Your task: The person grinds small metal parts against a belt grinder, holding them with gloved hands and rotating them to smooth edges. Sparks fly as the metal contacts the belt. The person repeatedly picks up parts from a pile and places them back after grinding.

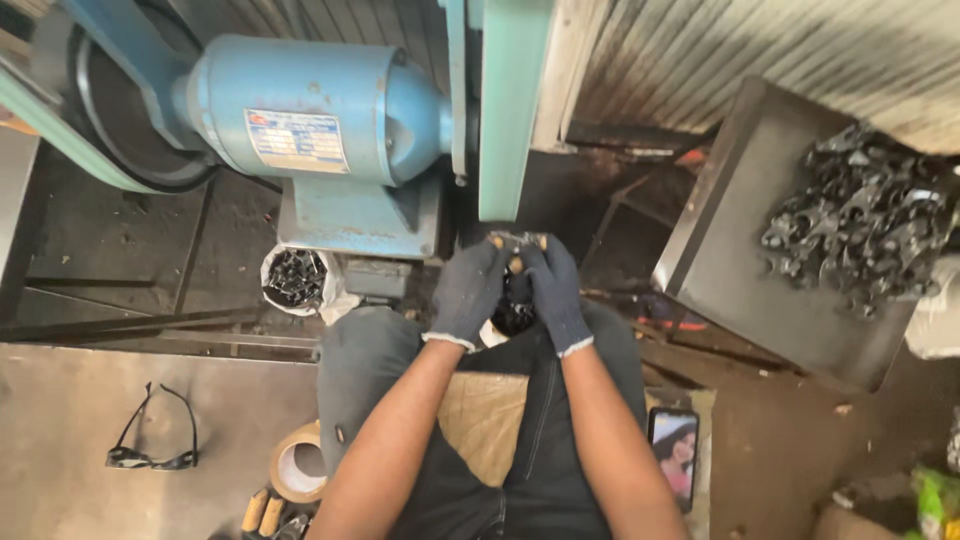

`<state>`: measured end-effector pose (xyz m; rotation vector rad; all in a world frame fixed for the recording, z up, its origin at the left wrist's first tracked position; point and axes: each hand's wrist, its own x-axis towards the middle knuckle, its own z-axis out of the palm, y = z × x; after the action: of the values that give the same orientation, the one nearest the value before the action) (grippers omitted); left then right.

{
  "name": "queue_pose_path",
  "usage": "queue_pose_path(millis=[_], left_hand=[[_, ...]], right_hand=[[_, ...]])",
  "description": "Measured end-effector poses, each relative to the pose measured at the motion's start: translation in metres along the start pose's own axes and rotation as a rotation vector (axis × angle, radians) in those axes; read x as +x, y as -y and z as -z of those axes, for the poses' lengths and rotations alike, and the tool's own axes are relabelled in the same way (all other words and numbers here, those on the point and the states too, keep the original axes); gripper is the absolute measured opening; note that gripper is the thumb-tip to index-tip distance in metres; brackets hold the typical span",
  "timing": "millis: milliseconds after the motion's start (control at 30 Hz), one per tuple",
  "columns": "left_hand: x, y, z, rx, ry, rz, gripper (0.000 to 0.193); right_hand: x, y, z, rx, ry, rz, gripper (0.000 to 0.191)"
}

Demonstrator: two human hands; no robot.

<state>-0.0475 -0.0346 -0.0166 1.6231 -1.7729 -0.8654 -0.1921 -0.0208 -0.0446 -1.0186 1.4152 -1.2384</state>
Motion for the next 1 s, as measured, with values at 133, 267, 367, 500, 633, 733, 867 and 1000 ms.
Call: queue_pose_path(millis=[133, 267, 367, 500, 633, 733, 867, 1000], left_hand=[[0.004, 0.011, -0.021, 0.057, -0.142, 0.002, 0.033], [0.014, 0.019, -0.044, -0.030, -0.162, 0.100, 0.036], [0.018, 0.014, -0.053, 0.129, -0.050, 0.126, 0.040], [0.017, 0.002, -0.042, 0.030, -0.043, -0.001, 0.035], [-0.002, -0.001, -0.009, -0.170, -0.041, -0.084, 0.034], [-0.022, -0.002, 0.014, -0.137, 0.176, 0.190, 0.038], [-0.046, -0.004, 0.026, -0.230, 0.059, 0.103, 0.037], [-0.061, -0.004, 0.026, -0.371, 0.247, 0.107, 0.036]], right_hand=[[0.016, -0.005, -0.002, -0.013, 0.004, 0.032, 0.020], [0.033, -0.020, -0.005, -0.014, 0.026, 0.127, 0.017], [0.036, -0.024, 0.002, 0.051, -0.006, 0.081, 0.018], [0.022, -0.019, 0.010, 0.069, -0.086, 0.098, 0.021], [-0.011, -0.016, 0.013, -0.461, -0.160, 0.353, 0.034], [-0.037, -0.013, 0.014, -0.631, 0.009, 0.322, 0.040], [-0.059, -0.005, 0.015, -0.751, 0.225, 0.129, 0.043], [-0.075, 0.015, 0.014, -0.068, 0.359, 0.185, 0.048]])
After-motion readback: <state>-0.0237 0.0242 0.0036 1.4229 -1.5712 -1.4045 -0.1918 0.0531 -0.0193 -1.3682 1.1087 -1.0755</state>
